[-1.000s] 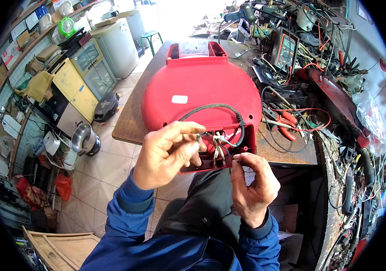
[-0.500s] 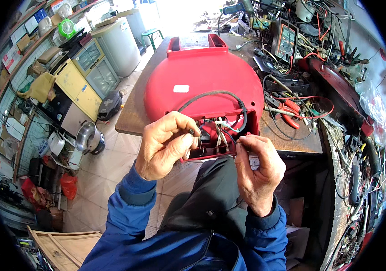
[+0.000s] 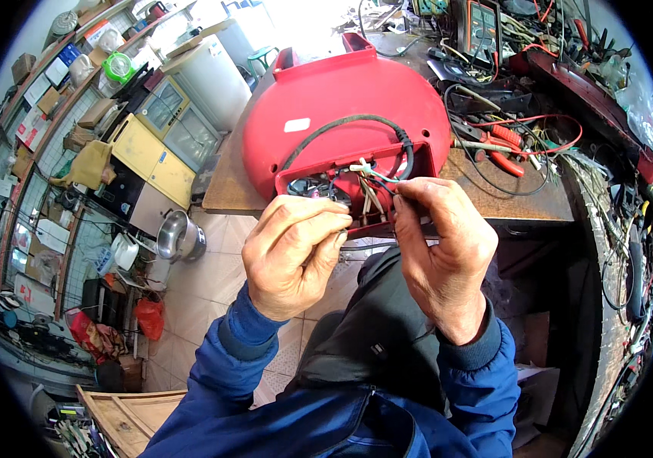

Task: The person works on the internal wiring of a red electronic device, using a soldering iron to heat and manipulate connections. They carefully handle various colored wires and components within the open casing, occasionally adjusting the position of the device on the workbench.

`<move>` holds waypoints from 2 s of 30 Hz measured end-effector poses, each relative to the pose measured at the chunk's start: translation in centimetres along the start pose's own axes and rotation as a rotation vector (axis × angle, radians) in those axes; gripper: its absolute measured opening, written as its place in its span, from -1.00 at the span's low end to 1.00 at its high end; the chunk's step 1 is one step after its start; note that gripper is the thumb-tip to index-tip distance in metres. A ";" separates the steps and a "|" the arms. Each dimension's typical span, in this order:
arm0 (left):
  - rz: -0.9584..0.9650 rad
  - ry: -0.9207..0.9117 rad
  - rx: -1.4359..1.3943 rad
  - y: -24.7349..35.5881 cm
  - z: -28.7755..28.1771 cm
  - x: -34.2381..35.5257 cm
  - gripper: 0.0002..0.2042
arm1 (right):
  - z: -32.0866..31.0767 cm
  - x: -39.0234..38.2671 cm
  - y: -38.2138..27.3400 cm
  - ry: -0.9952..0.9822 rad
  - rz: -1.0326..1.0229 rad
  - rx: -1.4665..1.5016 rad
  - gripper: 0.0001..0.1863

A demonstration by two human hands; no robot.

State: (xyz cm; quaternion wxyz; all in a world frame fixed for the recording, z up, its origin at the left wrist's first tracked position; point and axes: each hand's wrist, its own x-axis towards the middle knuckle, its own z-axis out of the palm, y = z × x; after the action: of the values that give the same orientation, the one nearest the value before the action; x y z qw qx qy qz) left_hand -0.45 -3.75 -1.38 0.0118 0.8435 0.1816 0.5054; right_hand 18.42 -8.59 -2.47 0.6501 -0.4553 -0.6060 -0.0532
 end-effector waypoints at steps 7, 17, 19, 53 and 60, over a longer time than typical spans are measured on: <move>-0.045 0.024 -0.006 0.6 0.1 -1.1 -0.79 | -0.6 0.0 -0.2 -0.049 0.077 0.012 -0.81; -0.046 0.011 -0.075 0.6 -0.4 -2.0 -0.85 | -0.4 -0.3 -0.2 -0.056 0.095 0.018 -0.76; -0.027 0.012 -0.066 0.5 -0.3 -1.9 -0.84 | -0.3 -0.2 -0.2 -0.052 0.093 0.018 -0.77; -0.185 0.222 -0.209 -0.2 1.6 -2.1 -0.80 | 2.2 -2.9 -1.0 0.082 0.146 -0.173 -0.81; -0.177 0.047 -0.116 -0.1 0.4 -1.6 -0.78 | 1.3 -3.0 -1.0 0.061 0.167 -0.198 -0.70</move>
State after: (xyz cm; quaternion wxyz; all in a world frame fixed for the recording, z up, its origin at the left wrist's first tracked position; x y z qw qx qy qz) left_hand -0.84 -4.12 -2.94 0.1008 0.8100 0.2261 0.5316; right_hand 16.03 -9.73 -4.61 0.6222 -0.5642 -0.5380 -0.0722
